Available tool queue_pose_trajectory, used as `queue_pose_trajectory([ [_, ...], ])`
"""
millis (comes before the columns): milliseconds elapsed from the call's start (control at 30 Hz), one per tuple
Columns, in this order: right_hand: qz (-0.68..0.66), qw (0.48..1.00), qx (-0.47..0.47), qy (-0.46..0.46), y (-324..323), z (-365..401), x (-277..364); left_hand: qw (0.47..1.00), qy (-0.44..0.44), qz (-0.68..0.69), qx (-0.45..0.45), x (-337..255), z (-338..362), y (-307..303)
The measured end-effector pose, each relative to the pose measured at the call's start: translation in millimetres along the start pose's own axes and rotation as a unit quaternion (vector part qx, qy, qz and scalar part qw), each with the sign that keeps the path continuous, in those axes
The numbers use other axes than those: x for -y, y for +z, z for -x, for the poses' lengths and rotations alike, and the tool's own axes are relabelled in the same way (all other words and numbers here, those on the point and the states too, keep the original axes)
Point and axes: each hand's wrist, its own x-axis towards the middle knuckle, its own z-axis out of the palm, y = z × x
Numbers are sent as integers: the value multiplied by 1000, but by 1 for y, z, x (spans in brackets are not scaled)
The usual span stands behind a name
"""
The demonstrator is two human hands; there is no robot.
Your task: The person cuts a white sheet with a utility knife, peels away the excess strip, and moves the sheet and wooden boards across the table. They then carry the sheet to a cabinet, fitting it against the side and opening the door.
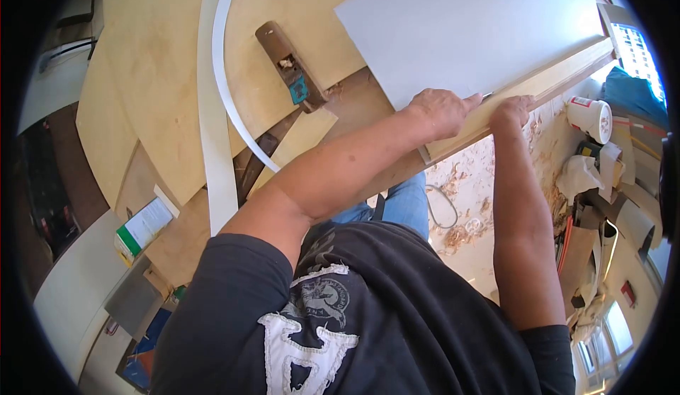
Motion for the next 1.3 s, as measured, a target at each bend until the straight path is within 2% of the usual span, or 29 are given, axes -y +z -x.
queue_pose_trajectory([
  [133, 122, 992, 26, -34, -16, 6, 5, 997, -43, -25, 63, 11, 60, 3],
  [200, 172, 983, 39, -47, -27, 11, 8, 999, -35, 5, 27, 31, 101, 21],
  [267, 228, 970, 45, -69, -34, 22, 13, 997, 12, -13, -77, 45, 145, 34],
  [367, 258, 962, 41, -78, -38, 22, 10, 990, 7, -88, -111, 45, 169, 43],
  [400, 231, 970, 39, -66, -27, 17, 11, 991, 5, -86, -102, 47, 170, 45],
  [433, 92, 995, 43, -2, -28, 16, 10, 992, 2, -84, -91, 48, 170, 46],
  [467, -48, 997, 30, 61, -29, 14, 8, 994, 0, -81, -79, 47, 167, 49],
  [500, -299, 939, 18, 170, -37, 18, 9, 995, -19, -75, -70, 42, 162, 44],
  [567, -462, 856, 1, 233, -38, 30, 11, 995, -64, -61, -36, 33, 165, 38],
  [633, -503, 825, -21, 257, -14, 14, 11, 993, -50, 26, -101, 32, 158, 42],
  [667, -495, 830, -33, 254, 2, 1, 11, 987, -42, 71, -136, 32, 151, 43],
  [800, -434, 875, -70, 204, 110, -90, 2, 988, -50, 79, -121, 30, 130, 34],
  [867, -398, 896, -43, 193, 114, -93, -2, 992, -40, 69, -102, 30, 120, 36],
  [933, -293, 943, -5, 158, 93, -87, -6, 994, -38, 59, -82, 31, 106, 39],
  [1000, -102, 991, -1, 87, 48, -52, -2, 996, -39, 49, -67, 32, 97, 39],
  [1100, 149, 989, 6, -13, -17, 2, 4, 997, -41, 26, -58, 33, 104, 40],
  [1167, 141, 989, 27, -33, -9, 0, 3, 997, -34, 0, -69, 33, 119, 45],
  [1233, 146, 988, 28, -51, -6, -5, 4, 990, -17, 25, -135, 55, 176, 71],
  [1267, 84, 996, 35, -23, -10, -4, 0, 986, 0, 33, -165, 62, 197, 77],
  [1300, 23, 999, 39, 6, -13, -4, -5, 992, -21, 4, -128, 55, 203, 73],
])
